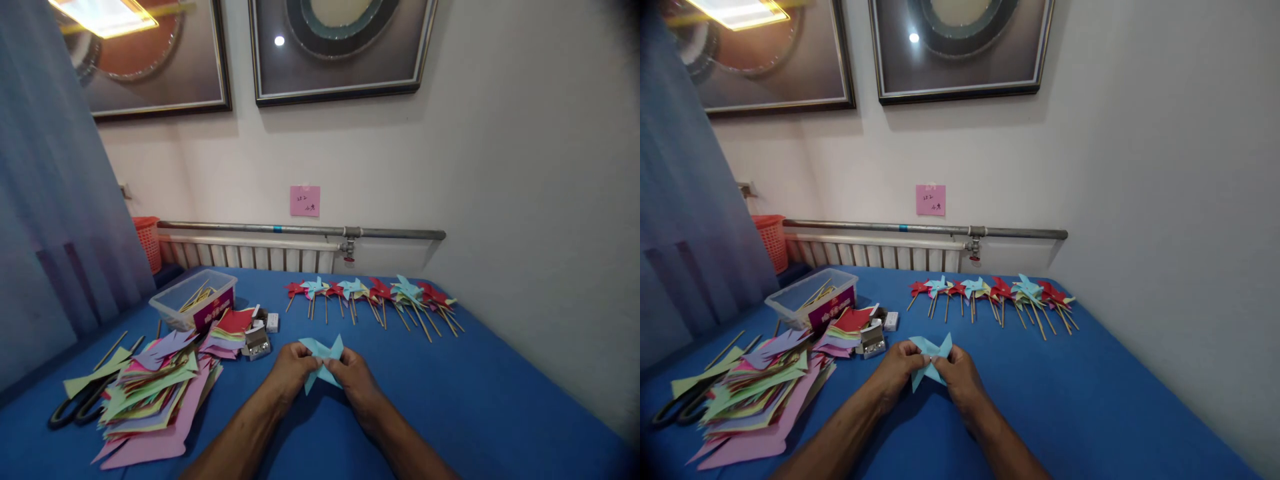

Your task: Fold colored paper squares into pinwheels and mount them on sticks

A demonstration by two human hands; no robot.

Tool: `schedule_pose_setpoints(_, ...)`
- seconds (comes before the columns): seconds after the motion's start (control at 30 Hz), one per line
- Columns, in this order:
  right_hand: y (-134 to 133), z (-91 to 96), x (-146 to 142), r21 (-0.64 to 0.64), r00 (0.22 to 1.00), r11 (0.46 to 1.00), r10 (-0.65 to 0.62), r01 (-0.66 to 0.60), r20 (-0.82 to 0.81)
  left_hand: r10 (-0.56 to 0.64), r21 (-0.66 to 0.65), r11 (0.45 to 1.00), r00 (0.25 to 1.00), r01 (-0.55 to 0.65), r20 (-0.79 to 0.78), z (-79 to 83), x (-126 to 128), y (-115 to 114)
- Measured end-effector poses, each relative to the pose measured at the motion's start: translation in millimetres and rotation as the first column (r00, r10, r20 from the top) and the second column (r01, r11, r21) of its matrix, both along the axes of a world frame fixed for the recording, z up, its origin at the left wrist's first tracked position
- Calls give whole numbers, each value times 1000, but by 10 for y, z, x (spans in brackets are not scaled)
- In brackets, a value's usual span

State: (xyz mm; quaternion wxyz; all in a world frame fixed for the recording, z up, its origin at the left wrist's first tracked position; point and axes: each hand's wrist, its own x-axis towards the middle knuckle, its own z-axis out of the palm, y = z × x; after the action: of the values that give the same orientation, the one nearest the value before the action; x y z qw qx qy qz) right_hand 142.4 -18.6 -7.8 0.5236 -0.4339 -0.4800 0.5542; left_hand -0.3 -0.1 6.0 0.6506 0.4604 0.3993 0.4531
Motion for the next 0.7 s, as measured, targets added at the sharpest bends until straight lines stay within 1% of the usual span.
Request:
schedule_pose_setpoints(0.1, 3, -4, -12, -3, 999, 1000, -4, 4, -32, 4, -11, 1000, 1000, -4, 1, -12, -6, 11)
schedule_pose_setpoints(0.23, 6, -10, -13, -20, 996, 1000, 14, -16, -90, 42, -5, 999, 999, -42, -21, -23, -14, 30)
schedule_pose_setpoints(0.33, 18, -25, 6, -33, 997, 999, -13, 11, -74, 39, 1, 999, 998, -39, -42, -33, -14, 33)
schedule_pose_setpoints(0.5, 54, -65, 42, -41, 998, 999, -34, 32, -46, -2, 21, 1000, 997, 4, -72, -46, -5, 13)
schedule_pose_setpoints(0.53, 65, -77, 44, -52, 998, 998, -37, 34, -50, 18, 50, 999, 996, -14, -93, -29, -25, 21)
schedule_pose_setpoints(0.57, 76, -91, 44, -65, 998, 997, -39, 35, -58, 68, 97, 994, 991, -57, -118, 3, -63, 39)
schedule_pose_setpoints(0.6, 88, -105, 41, -78, 997, 996, -38, 33, -70, 142, 160, 980, 979, -118, -148, 55, -127, 69)
schedule_pose_setpoints(0.63, 98, -119, 36, -89, 996, 996, -32, 25, -84, 241, 240, 951, 954, -195, -179, 127, -222, 113)
schedule_pose_setpoints(0.67, 106, -130, 30, -97, 995, 995, -28, 19, -100, 346, 320, 908, 914, -270, -213, 218, -349, 171)
schedule_pose_setpoints(0.7, 111, -137, 22, -100, 993, 995, -27, 15, -114, 428, 390, 867, 863, -309, -267, 325, -508, 244)
